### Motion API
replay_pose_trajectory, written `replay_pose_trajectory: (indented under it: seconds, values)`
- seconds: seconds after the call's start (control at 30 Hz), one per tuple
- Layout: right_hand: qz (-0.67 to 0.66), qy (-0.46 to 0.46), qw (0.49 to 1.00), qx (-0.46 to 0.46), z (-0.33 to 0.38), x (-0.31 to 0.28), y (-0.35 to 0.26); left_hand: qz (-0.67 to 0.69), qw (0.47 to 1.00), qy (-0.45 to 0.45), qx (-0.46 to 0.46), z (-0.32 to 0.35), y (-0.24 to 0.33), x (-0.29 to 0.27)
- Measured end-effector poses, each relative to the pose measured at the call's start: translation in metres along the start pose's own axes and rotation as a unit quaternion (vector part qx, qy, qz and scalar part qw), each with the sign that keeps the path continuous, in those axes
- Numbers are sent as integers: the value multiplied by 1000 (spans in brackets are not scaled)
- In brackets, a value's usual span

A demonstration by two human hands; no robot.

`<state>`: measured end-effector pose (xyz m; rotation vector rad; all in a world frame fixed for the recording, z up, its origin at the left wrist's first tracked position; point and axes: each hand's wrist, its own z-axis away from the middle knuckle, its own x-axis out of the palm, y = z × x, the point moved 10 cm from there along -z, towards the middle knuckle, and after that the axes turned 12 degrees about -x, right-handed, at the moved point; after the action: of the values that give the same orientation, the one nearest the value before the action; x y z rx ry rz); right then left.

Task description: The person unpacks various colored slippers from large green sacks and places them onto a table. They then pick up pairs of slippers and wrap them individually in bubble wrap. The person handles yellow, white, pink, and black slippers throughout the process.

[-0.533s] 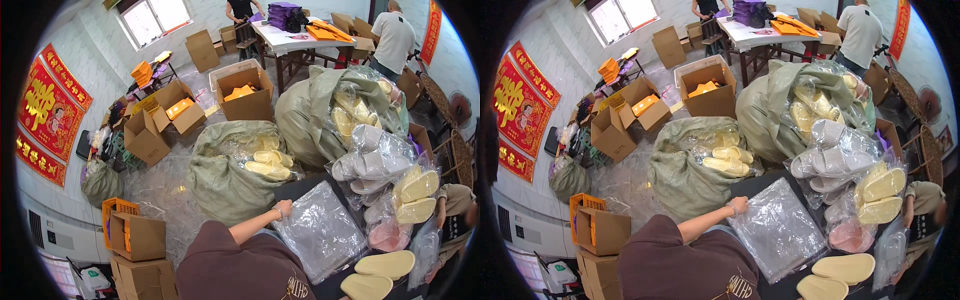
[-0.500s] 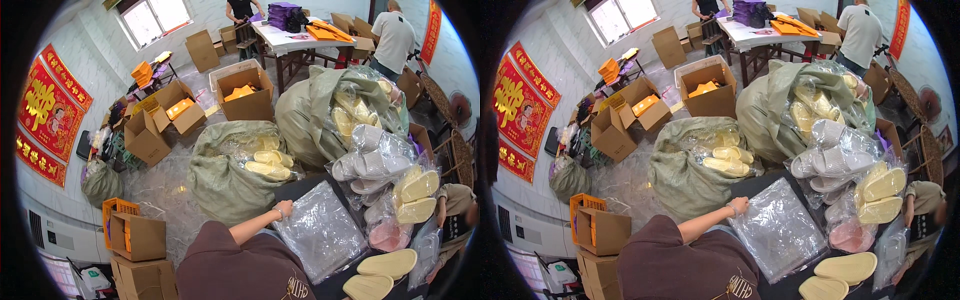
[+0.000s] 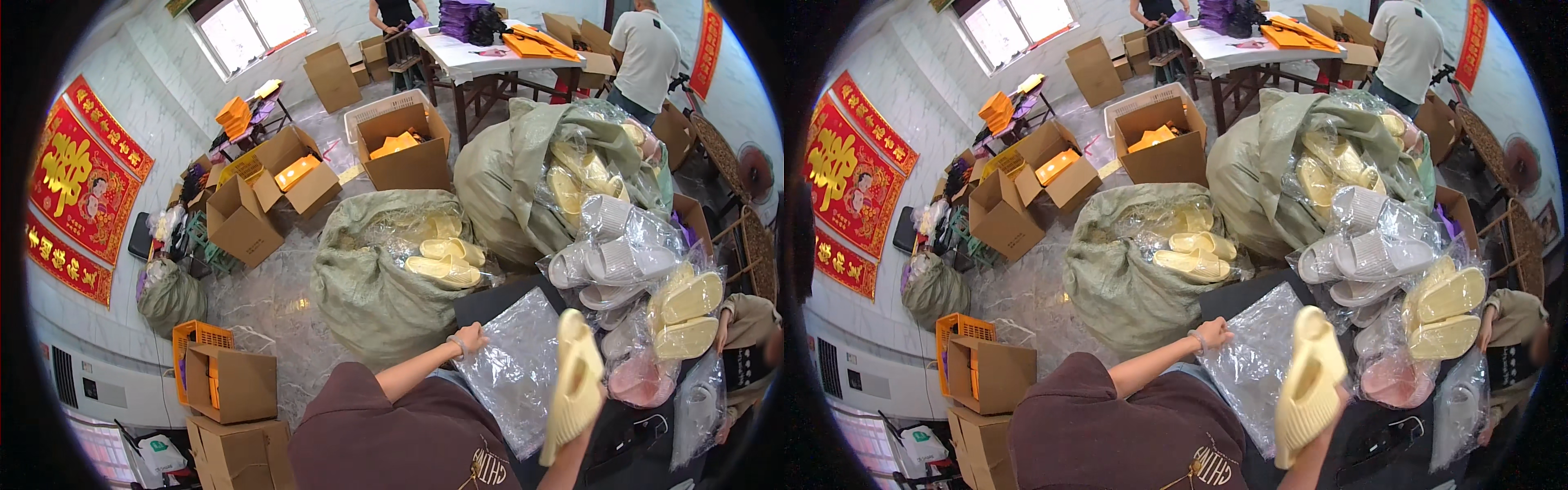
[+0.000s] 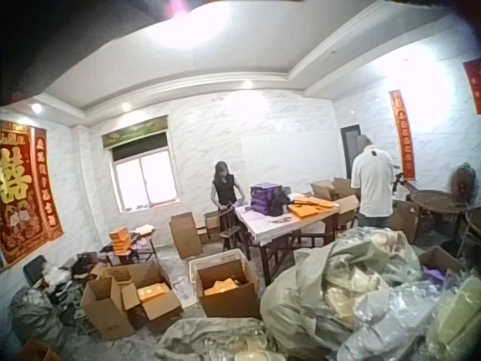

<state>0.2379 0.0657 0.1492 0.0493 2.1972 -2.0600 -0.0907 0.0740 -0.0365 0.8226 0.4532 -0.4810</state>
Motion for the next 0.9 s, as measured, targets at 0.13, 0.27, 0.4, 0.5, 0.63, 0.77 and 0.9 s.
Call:
replay_pose_trajectory:
  seconds: [0.13, 0.27, 0.4, 0.5, 0.63, 0.77, 0.9]
  values:
    - [-89, 19, 994, 62, -26, 87, 37, -1, 1000, -10, -9, 7, 12, -6]
    - [412, -57, 902, -113, -37, 120, 91, -39, 999, 33, 11, -12, -5, 4]
    - [513, -46, 838, -181, -19, 131, 91, -37, 999, 22, 12, -14, -5, 8]
    - [493, -86, 854, -144, -19, 123, 101, -18, 1000, 9, 3, -11, -4, 7]
    - [547, -17, 825, -140, -4, 92, 96, -17, 1000, 23, 0, -7, 3, 1]
    - [597, 1, 802, -19, 26, 24, 128, -64, 997, 47, 19, -33, -19, 18]
    - [591, 102, 797, -68, 49, -26, 113, -85, 996, 41, 5, -24, -12, 15]
